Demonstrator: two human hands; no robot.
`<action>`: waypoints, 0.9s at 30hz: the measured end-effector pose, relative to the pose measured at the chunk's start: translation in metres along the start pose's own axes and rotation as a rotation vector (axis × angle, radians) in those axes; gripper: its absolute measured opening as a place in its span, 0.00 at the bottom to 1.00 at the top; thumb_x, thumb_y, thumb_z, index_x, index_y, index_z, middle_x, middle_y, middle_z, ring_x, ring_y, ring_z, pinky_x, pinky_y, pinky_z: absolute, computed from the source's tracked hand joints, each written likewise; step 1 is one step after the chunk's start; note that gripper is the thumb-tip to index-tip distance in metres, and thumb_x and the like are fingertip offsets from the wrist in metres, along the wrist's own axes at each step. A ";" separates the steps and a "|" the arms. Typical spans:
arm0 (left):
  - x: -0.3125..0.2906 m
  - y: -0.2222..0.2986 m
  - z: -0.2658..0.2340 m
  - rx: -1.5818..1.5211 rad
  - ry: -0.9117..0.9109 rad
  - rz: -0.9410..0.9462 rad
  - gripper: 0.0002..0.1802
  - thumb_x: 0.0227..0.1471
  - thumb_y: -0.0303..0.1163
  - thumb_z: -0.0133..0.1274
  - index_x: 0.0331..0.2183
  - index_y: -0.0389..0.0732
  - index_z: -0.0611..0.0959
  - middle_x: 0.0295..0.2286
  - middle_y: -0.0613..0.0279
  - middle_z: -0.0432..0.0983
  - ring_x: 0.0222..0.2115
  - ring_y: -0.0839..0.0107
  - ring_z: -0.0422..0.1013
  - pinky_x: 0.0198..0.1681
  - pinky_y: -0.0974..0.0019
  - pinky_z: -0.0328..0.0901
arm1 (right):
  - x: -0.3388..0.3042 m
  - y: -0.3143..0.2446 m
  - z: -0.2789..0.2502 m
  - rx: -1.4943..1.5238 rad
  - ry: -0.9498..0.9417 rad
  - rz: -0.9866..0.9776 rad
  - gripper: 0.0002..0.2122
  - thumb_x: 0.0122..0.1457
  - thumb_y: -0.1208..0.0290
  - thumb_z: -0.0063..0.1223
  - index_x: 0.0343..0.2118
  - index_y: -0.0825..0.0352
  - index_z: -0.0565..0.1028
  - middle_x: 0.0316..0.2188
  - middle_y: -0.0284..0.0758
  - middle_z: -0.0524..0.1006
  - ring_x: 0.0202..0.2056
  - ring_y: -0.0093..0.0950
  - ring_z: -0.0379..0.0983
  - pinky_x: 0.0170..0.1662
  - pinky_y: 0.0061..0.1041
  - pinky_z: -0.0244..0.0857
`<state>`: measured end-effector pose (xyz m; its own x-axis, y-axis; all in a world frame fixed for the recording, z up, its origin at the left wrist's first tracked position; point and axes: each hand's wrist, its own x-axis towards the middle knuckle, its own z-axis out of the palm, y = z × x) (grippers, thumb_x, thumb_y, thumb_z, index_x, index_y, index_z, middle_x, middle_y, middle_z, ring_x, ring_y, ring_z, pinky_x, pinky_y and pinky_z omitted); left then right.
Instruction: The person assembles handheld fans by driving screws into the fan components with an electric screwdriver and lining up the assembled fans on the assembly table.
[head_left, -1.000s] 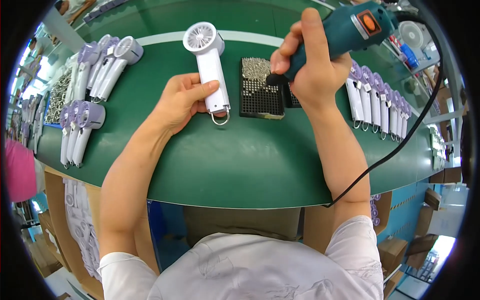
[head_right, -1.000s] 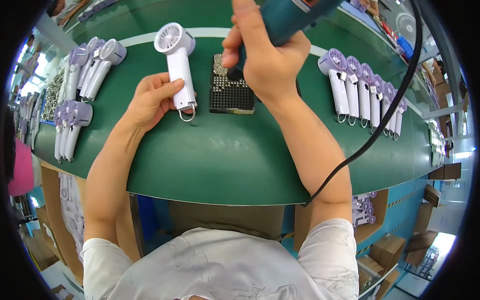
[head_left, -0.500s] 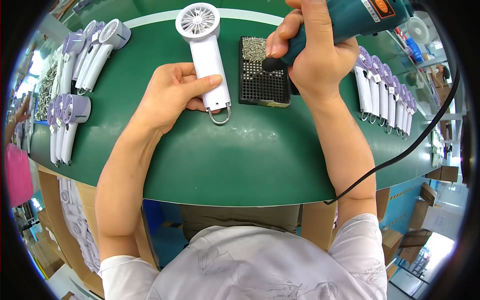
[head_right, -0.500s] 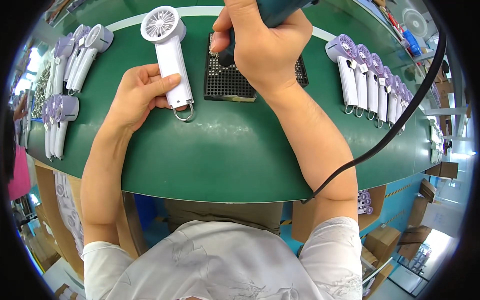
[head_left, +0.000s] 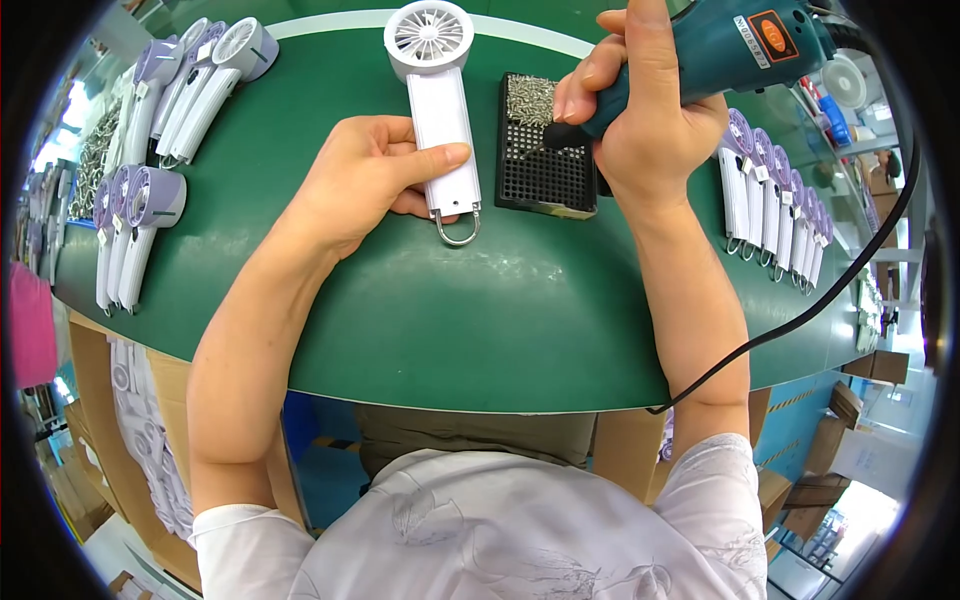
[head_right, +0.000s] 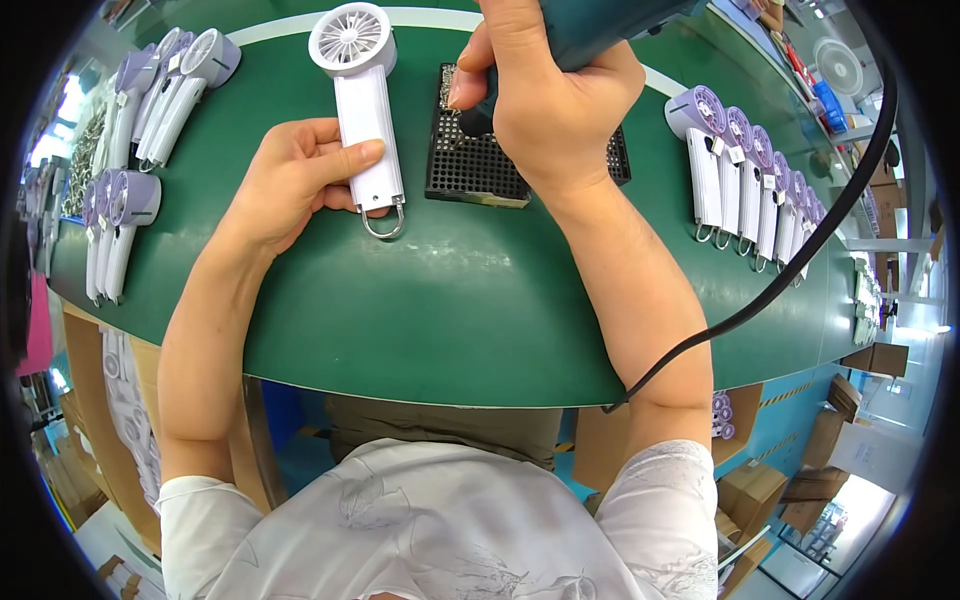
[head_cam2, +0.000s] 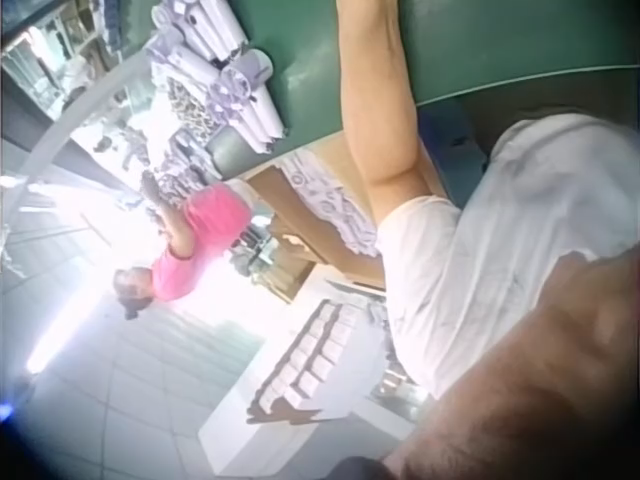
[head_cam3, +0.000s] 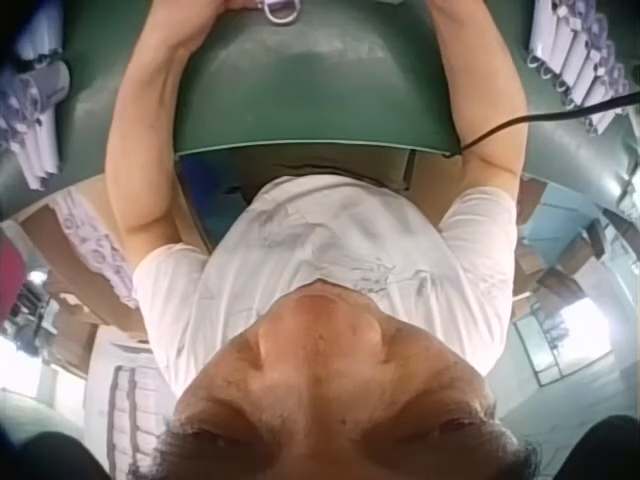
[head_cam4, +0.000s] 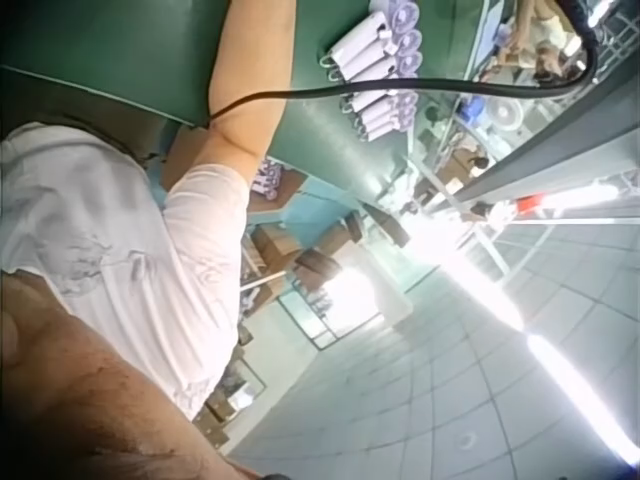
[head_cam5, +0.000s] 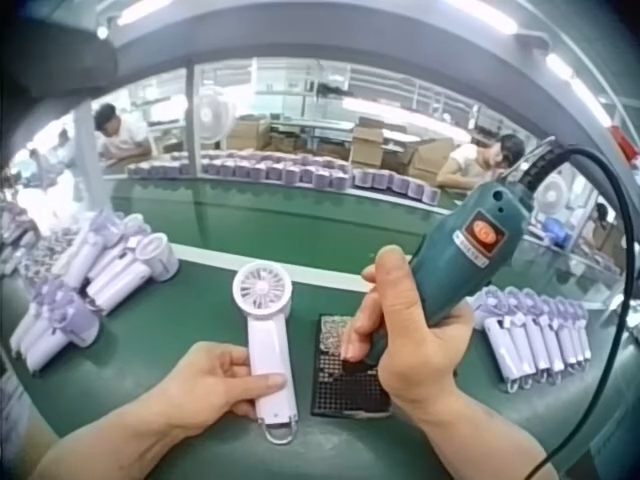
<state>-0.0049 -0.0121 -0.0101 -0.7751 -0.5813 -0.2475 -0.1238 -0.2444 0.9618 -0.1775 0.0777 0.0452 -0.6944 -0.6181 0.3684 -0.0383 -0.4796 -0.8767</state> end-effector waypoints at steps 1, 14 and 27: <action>0.001 -0.001 0.000 -0.012 0.006 0.008 0.18 0.56 0.34 0.62 0.39 0.26 0.81 0.30 0.54 0.81 0.27 0.70 0.80 0.31 0.70 0.76 | 0.000 0.000 0.000 -0.010 0.002 -0.002 0.14 0.65 0.65 0.58 0.31 0.73 0.74 0.14 0.34 0.71 0.11 0.25 0.68 0.15 0.24 0.63; 0.003 -0.002 0.002 0.000 0.041 0.004 0.18 0.56 0.35 0.62 0.37 0.26 0.82 0.29 0.53 0.81 0.26 0.70 0.79 0.29 0.70 0.76 | 0.000 0.008 -0.005 -0.107 -0.206 -0.185 0.12 0.65 0.67 0.57 0.34 0.74 0.74 0.16 0.36 0.73 0.13 0.27 0.69 0.18 0.29 0.67; 0.004 0.000 0.002 0.021 0.058 -0.032 0.19 0.55 0.36 0.62 0.35 0.26 0.83 0.28 0.51 0.82 0.25 0.69 0.79 0.28 0.70 0.75 | -0.013 -0.016 -0.008 0.237 -0.425 -0.161 0.21 0.72 0.51 0.38 0.42 0.64 0.76 0.18 0.30 0.68 0.13 0.25 0.63 0.19 0.30 0.62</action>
<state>-0.0092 -0.0125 -0.0111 -0.7337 -0.6175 -0.2836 -0.1609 -0.2476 0.9554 -0.1732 0.0983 0.0520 -0.3379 -0.6995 0.6296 0.0771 -0.6873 -0.7222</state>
